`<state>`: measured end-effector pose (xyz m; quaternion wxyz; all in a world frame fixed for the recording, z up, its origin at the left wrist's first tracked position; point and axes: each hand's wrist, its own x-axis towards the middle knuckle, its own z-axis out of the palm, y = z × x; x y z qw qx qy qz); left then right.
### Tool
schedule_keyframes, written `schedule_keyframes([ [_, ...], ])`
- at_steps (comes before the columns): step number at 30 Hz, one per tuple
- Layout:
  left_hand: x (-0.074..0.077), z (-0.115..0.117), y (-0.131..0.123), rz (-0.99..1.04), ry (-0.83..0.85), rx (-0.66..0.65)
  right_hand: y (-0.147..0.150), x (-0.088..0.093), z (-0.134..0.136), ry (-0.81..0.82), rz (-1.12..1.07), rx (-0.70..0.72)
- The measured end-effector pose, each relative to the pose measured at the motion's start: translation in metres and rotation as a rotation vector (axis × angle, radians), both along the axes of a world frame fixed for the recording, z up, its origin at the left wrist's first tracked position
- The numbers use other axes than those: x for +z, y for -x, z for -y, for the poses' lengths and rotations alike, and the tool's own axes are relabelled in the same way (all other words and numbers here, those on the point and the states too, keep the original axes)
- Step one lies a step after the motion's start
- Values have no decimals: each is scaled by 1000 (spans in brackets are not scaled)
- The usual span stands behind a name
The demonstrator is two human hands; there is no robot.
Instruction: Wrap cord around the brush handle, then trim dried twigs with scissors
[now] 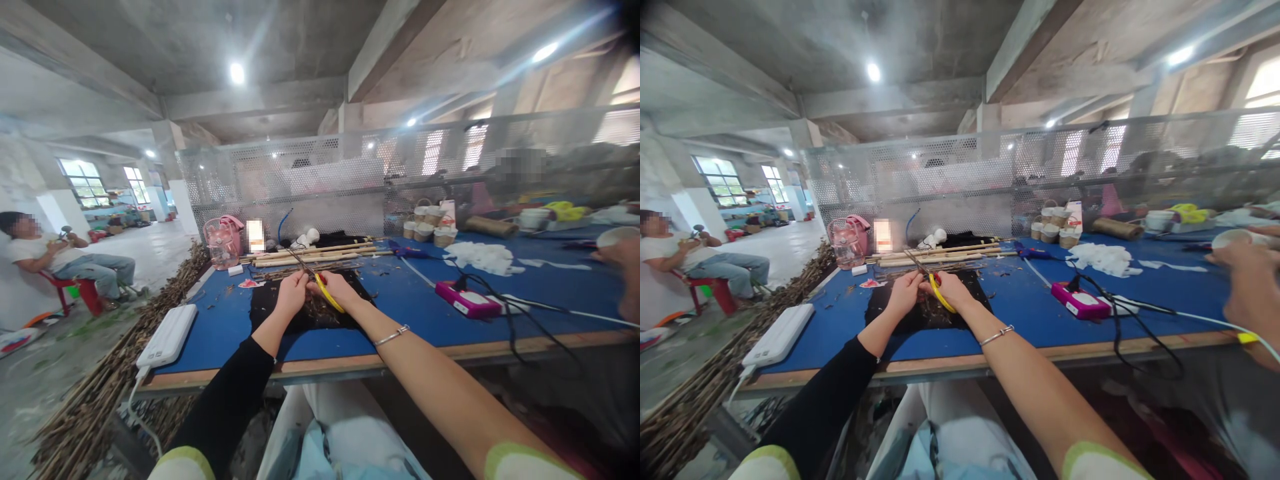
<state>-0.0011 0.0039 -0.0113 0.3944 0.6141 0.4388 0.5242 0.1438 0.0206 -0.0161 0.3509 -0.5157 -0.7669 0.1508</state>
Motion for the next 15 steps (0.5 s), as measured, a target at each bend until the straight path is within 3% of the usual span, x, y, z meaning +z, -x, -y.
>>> schedule_keyframes([
  [6,7,5,-2,48,95,-22,1,1,0,-5,31,-14],
  [12,7,6,-2,-25,-29,-31,-1,2,1,-17,136,-94],
  [15,4,4,-2,-36,-43,-54,-2,2,1,9,89,-15],
])
